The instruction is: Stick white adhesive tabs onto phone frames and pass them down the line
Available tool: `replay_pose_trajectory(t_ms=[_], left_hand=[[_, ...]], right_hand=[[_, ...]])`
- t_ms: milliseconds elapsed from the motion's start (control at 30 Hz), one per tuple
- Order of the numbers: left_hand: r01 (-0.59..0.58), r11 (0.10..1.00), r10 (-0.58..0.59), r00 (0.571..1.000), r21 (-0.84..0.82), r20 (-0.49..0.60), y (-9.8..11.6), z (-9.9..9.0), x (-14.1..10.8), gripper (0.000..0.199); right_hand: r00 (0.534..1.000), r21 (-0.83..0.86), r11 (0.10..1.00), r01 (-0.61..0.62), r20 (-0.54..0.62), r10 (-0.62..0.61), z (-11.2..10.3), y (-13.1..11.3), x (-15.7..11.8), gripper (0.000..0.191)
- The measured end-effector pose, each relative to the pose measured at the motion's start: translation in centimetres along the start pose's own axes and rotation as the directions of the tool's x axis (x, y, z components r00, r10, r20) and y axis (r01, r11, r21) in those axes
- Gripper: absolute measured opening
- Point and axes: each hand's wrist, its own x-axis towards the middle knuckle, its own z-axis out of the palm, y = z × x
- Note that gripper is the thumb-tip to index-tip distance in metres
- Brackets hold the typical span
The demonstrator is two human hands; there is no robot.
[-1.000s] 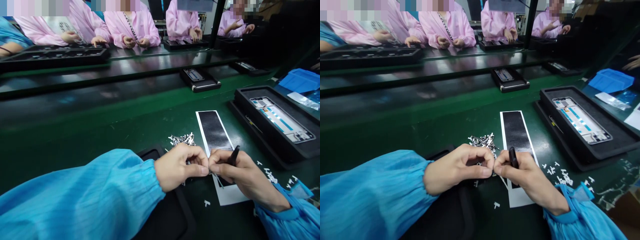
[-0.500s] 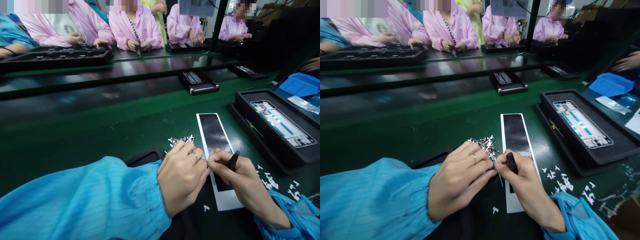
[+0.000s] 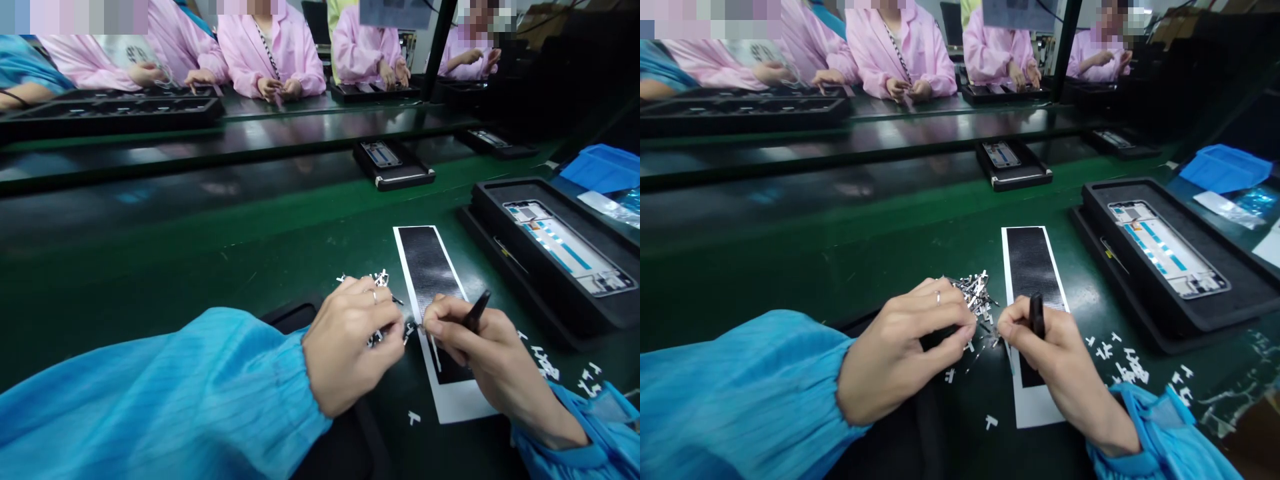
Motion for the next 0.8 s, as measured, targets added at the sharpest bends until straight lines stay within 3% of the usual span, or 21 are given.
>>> replay_pose_trajectory(t_ms=[167, 333, 433, 533, 600, 633, 700, 733, 767, 800], left_hand=[[-0.002, 0.978, -0.003, 1.000, 0.210, 0.027, -1.3, -0.6, -0.1, 0.028], [0.040, 0.971, -0.111, 0.949, 0.234, 0.296, -1.3, -0.9, 0.1, 0.023], [0.092, 0.973, -0.146, 0.955, 0.211, 0.259, -0.7, -0.8, 0.3, 0.032], [0.250, 0.966, -0.260, 0.940, 0.070, 0.221, 0.4, -0.8, 1.0, 0.027], [0.453, 0.886, -0.404, 0.857, -0.094, 0.321, 1.4, -1.0, 1.6, 0.021], [0.580, 0.797, -0.483, 0.780, -0.168, 0.398, 1.9, -1.1, 1.9, 0.019], [0.801, 0.541, -0.579, 0.575, -0.256, 0.578, 2.9, -1.1, 2.3, 0.025], [0.871, 0.402, -0.580, 0.480, -0.280, 0.658, 3.3, -1.1, 2.4, 0.030], [0.906, 0.285, -0.555, 0.422, -0.312, 0.717, 3.6, -0.9, 2.4, 0.035], [0.913, 0.198, -0.515, 0.406, -0.356, 0.755, 3.9, -0.7, 2.2, 0.040]], right_hand=[[0.998, 0.072, 0.996, -0.051, -0.025, 0.053, -0.2, -0.1, 0.3, 0.020], [0.995, 0.109, 0.992, -0.069, -0.062, 0.076, 0.1, -0.8, 0.2, 0.018], [0.994, 0.117, 0.991, -0.059, -0.089, 0.070, 0.1, -1.1, 0.1, 0.018], [0.990, 0.117, 0.993, -0.027, -0.135, 0.043, 0.0, -1.2, 0.2, 0.019], [0.982, 0.100, 0.995, 0.019, -0.189, 0.000, 0.2, -1.2, 0.0, 0.019], [0.973, 0.085, 0.995, 0.053, -0.227, -0.032, 0.3, -1.2, -0.2, 0.018], [0.940, 0.039, 0.989, 0.139, -0.321, -0.120, 0.8, -1.0, -1.0, 0.014], [0.905, -0.030, 0.979, 0.201, -0.376, -0.198, 1.0, -0.9, -1.6, 0.011], [0.862, -0.123, 0.958, 0.261, -0.416, -0.288, 1.3, -0.6, -2.4, 0.007], [0.800, -0.277, 0.903, 0.328, -0.427, -0.421, 1.5, -0.3, -3.2, 0.009]])
